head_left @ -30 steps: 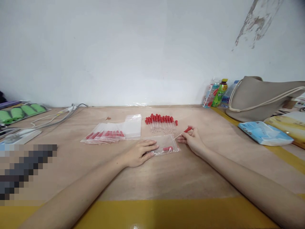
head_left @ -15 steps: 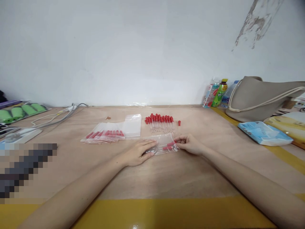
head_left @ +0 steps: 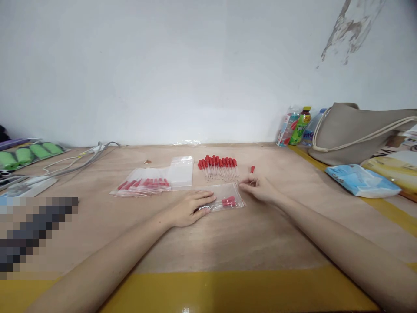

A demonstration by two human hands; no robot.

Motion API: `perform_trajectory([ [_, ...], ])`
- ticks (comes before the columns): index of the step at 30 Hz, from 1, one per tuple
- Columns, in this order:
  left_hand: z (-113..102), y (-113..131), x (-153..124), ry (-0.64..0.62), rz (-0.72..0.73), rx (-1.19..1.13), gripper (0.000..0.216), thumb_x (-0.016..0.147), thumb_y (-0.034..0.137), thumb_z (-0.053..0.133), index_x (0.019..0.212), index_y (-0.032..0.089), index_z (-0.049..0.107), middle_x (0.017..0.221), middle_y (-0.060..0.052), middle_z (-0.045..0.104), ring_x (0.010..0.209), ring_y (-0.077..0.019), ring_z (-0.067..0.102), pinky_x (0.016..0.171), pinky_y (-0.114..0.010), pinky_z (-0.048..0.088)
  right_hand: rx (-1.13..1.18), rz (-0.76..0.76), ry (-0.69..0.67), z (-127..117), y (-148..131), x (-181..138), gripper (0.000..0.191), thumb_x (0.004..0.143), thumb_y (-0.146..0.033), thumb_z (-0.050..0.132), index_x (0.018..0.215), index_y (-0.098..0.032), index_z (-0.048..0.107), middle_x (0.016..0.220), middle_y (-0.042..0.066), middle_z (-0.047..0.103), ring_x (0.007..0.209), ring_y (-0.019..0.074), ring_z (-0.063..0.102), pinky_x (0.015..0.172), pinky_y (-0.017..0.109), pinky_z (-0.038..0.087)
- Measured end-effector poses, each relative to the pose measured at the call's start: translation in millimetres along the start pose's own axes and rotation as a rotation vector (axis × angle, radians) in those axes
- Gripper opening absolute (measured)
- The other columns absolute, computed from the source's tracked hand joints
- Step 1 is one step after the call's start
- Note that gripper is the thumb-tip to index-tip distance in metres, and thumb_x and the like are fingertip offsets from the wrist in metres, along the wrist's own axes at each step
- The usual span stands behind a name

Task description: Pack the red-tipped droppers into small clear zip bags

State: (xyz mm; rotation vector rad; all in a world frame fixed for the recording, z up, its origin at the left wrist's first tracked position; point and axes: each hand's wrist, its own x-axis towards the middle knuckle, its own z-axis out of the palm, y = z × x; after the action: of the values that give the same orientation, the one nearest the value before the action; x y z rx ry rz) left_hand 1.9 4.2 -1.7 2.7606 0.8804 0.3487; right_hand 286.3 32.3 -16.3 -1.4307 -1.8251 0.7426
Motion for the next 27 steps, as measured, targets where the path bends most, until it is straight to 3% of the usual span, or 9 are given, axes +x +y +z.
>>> perform_trajectory([
  [3, 0, 0, 0, -0.001, 0.004, -0.001, 0.041, 0.092, 0.036, 0.038, 0.131, 0.026, 0.039, 0.138, -0.003, 0.037, 0.127, -0.0186, 0.034, 0.106, -0.038, 0.027, -0.299, 0.16, 0.362, -13, 17, 23, 0.022, 0.069, -0.029, 0.057, 0.084, -0.013, 0.059, 0.079, 0.007, 0.064, 0.071, 0.0163, 0.057, 0.066, 0.027, 0.042],
  [6, 0, -1, 0, 0.003, 0.011, -0.001, 0.041, 0.092, 0.035, 0.038, 0.131, 0.026, 0.039, 0.138, -0.003, 0.037, 0.126, -0.0188, 0.035, 0.106, -0.038, 0.027, -0.407, 0.301, 0.409, -24, 28, 47, 0.042, 0.063, -0.033, 0.064, 0.097, -0.011, 0.054, 0.084, 0.011, 0.063, 0.079, 0.0209, 0.058, 0.066, 0.029, 0.043],
  [8, 0, -1, 0, -0.001, 0.011, 0.007, 0.041, 0.092, 0.035, 0.038, 0.131, 0.026, 0.039, 0.138, -0.003, 0.037, 0.126, -0.0186, 0.035, 0.106, -0.038, 0.027, -0.371, 0.401, 0.389, -28, 29, 59, 0.043, 0.055, -0.03, 0.07, 0.091, -0.011, 0.056, 0.081, 0.012, 0.062, 0.08, 0.0233, 0.059, 0.063, 0.029, 0.043],
  [11, 0, 0, -1, -0.008, 0.012, 0.02, 0.041, 0.092, 0.035, 0.037, 0.131, 0.026, 0.039, 0.138, -0.003, 0.037, 0.126, -0.0182, 0.034, 0.106, -0.038, 0.027, -0.246, 0.515, 0.334, -32, 26, 69, 0.02, 0.05, -0.017, 0.071, 0.064, -0.013, 0.056, 0.058, 0.008, 0.058, 0.068, 0.0236, 0.059, 0.054, 0.027, 0.042],
  [13, 0, 0, -1, -0.005, 0.013, 0.023, 0.041, 0.092, 0.036, 0.037, 0.131, 0.026, 0.039, 0.138, -0.003, 0.037, 0.126, -0.0181, 0.035, 0.106, -0.037, 0.028, -0.163, 0.532, 0.304, -33, 22, 68, 0.016, 0.05, -0.008, 0.067, 0.054, -0.014, 0.053, 0.045, 0.004, 0.051, 0.056, 0.0206, 0.057, 0.047, 0.026, 0.04],
  [16, 0, -1, 0, 0.005, 0.022, 0.023, 0.041, 0.092, 0.036, 0.037, 0.131, 0.026, 0.039, 0.137, -0.003, 0.038, 0.126, -0.0183, 0.035, 0.106, -0.038, 0.028, 0.003, 0.488, 0.302, -30, 16, 57, 0.012, 0.059, -0.006, 0.058, 0.063, -0.015, 0.052, 0.043, -0.001, 0.049, 0.044, 0.0132, 0.052, 0.042, 0.022, 0.039],
  [20, 0, -1, 0, -0.002, 0.02, 0.015, 0.041, 0.092, 0.037, 0.036, 0.131, 0.027, 0.039, 0.138, -0.003, 0.037, 0.126, -0.0183, 0.035, 0.106, -0.038, 0.027, 0.235, 0.382, 0.366, -14, 6, 35, 0.018, 0.072, -0.008, 0.045, 0.087, -0.018, 0.045, 0.061, -0.004, 0.054, 0.046, 0.0069, 0.053, 0.046, 0.019, 0.046],
  [27, 0, 0, 0, -0.001, -0.003, -0.006, 0.041, 0.092, 0.037, 0.037, 0.131, 0.028, 0.038, 0.138, -0.002, 0.037, 0.126, -0.019, 0.034, 0.106, -0.039, 0.026, 0.844, 0.342, 0.452, 12, -7, 11, 0.02, 0.072, -0.003, 0.043, 0.083, -0.02, 0.04, 0.055, -0.006, 0.051, 0.043, 0.0072, 0.054, 0.044, 0.019, 0.047],
])
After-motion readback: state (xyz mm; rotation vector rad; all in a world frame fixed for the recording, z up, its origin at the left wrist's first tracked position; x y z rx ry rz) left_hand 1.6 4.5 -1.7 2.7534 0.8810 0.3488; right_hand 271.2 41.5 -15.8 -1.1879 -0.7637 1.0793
